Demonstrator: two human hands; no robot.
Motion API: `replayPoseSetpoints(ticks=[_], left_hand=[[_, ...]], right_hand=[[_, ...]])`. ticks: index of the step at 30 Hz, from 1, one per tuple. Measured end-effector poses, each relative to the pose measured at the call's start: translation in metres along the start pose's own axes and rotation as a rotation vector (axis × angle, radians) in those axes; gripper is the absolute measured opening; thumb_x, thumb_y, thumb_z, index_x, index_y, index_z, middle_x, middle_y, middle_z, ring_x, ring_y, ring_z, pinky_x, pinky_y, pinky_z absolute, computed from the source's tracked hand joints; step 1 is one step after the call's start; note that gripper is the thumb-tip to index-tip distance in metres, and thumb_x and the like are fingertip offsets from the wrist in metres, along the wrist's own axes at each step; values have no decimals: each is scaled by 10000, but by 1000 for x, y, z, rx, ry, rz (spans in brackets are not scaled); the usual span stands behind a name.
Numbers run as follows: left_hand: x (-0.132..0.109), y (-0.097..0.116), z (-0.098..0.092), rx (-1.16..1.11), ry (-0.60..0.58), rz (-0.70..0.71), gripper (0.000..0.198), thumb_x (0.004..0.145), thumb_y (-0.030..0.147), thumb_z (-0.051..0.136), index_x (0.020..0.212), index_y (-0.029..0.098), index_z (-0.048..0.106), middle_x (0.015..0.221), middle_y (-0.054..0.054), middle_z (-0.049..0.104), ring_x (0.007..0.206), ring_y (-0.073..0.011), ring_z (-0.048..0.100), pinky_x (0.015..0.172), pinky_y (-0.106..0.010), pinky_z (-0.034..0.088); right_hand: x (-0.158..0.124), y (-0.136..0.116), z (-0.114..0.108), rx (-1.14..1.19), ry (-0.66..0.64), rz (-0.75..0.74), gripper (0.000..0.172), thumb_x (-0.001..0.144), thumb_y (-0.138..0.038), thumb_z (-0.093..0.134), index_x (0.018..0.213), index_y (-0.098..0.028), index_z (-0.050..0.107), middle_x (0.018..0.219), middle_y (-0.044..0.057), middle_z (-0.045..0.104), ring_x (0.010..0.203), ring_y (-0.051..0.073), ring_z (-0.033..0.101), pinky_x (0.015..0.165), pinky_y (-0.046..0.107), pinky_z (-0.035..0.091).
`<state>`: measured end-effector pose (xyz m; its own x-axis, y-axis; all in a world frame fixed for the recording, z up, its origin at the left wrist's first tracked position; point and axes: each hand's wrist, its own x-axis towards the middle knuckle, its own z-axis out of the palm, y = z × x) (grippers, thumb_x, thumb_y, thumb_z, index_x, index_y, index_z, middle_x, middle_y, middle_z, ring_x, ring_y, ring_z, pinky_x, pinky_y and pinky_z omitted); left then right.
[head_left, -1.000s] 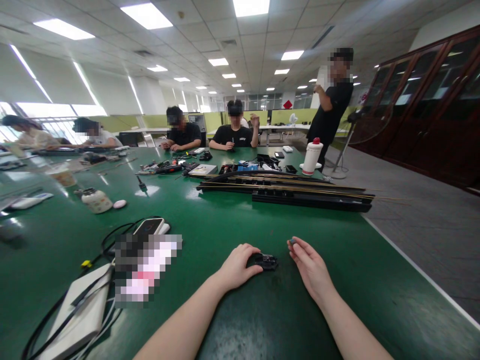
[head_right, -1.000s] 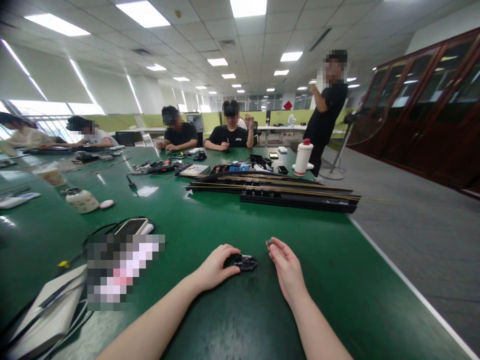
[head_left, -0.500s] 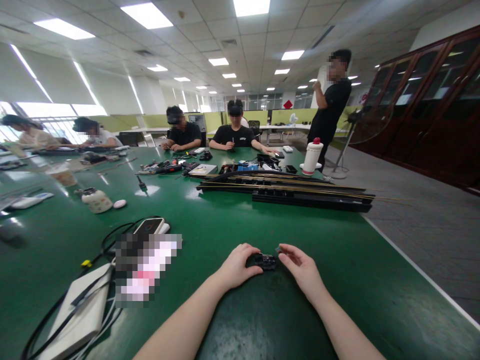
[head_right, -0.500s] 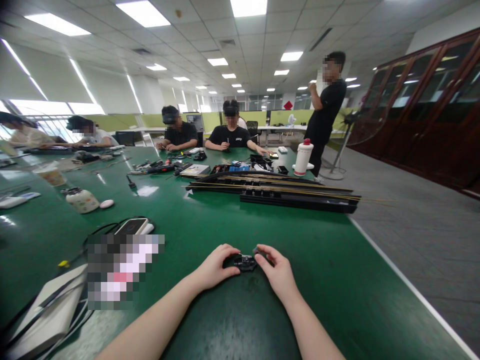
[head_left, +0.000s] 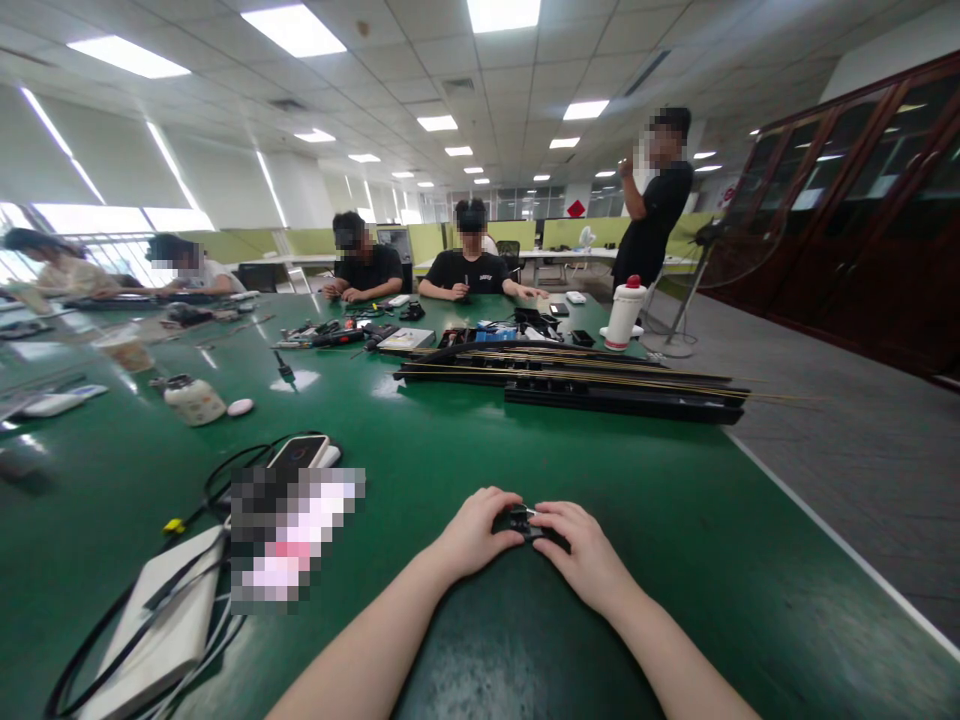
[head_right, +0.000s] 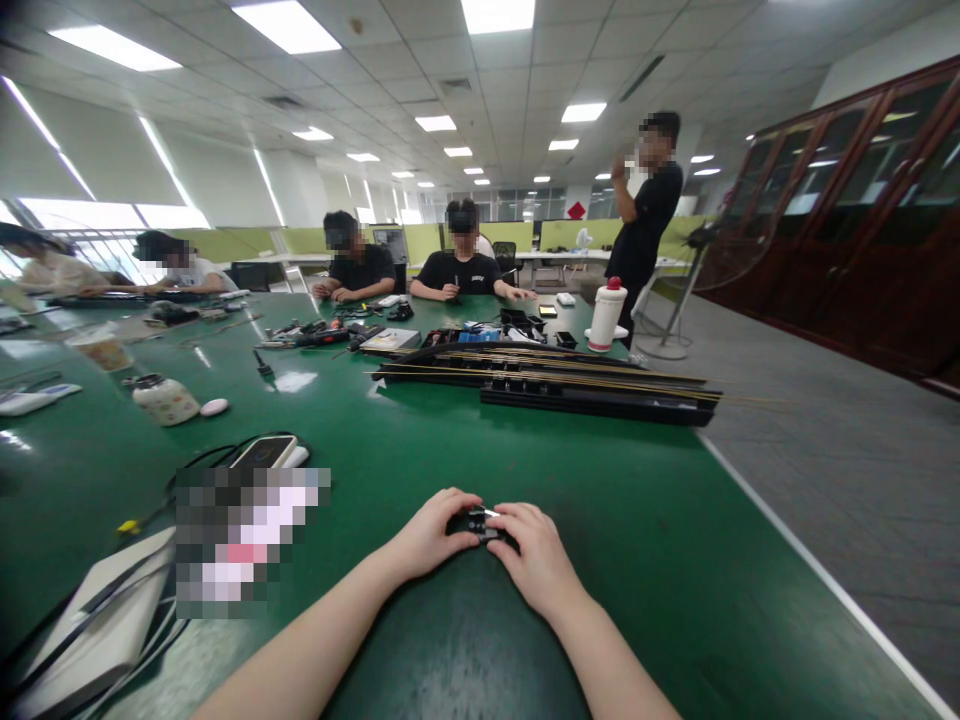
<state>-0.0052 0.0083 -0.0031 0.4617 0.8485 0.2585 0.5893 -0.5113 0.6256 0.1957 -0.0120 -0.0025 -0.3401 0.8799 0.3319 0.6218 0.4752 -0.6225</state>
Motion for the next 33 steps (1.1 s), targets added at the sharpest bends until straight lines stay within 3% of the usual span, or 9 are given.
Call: replayPoseSetpoints(ticks=[11, 16, 23, 33], left_hand=[[0, 2, -1, 9, -9, 5, 341, 756, 281, 682, 1070, 203, 576, 987, -46, 605, 938, -208, 538, 852, -333, 439], [0, 3, -1, 4, -3, 7, 326, 762, 281, 671, 1066, 203, 580, 991, -47, 592, 947, -207, 538, 858, -334, 445], [-1, 1, 1, 10, -5, -4, 394, 772, 268, 655, 1146, 191, 557, 1076, -66, 564, 1025, -215, 516, 924, -351, 428], [-3, 0, 1, 3, 0, -2, 450, 793, 271, 619, 1220, 195, 500, 1122, -82, 546, 1065, -229, 501, 956, -385, 412]], right_hand=[[-3, -6, 1, -108, -1, -19, 213, 789, -237, 586, 986, -274, 658, 1123, 55, 654, 1057, 244, 581, 930, 448, 427], [-2, -5, 0, -52, -7, 23, 227, 767, -241, 603, 981, -283, 666, 1130, 52, 652, 1062, 252, 577, 937, 462, 412], [-1, -3, -3, 118, 20, 130, 372, 709, -246, 638, 1081, -239, 621, 1116, 60, 653, 1053, 237, 580, 951, 425, 423], [-1, -1, -4, 183, 28, 186, 367, 718, -212, 594, 1083, -243, 615, 1119, 55, 645, 1057, 226, 579, 971, 412, 416]])
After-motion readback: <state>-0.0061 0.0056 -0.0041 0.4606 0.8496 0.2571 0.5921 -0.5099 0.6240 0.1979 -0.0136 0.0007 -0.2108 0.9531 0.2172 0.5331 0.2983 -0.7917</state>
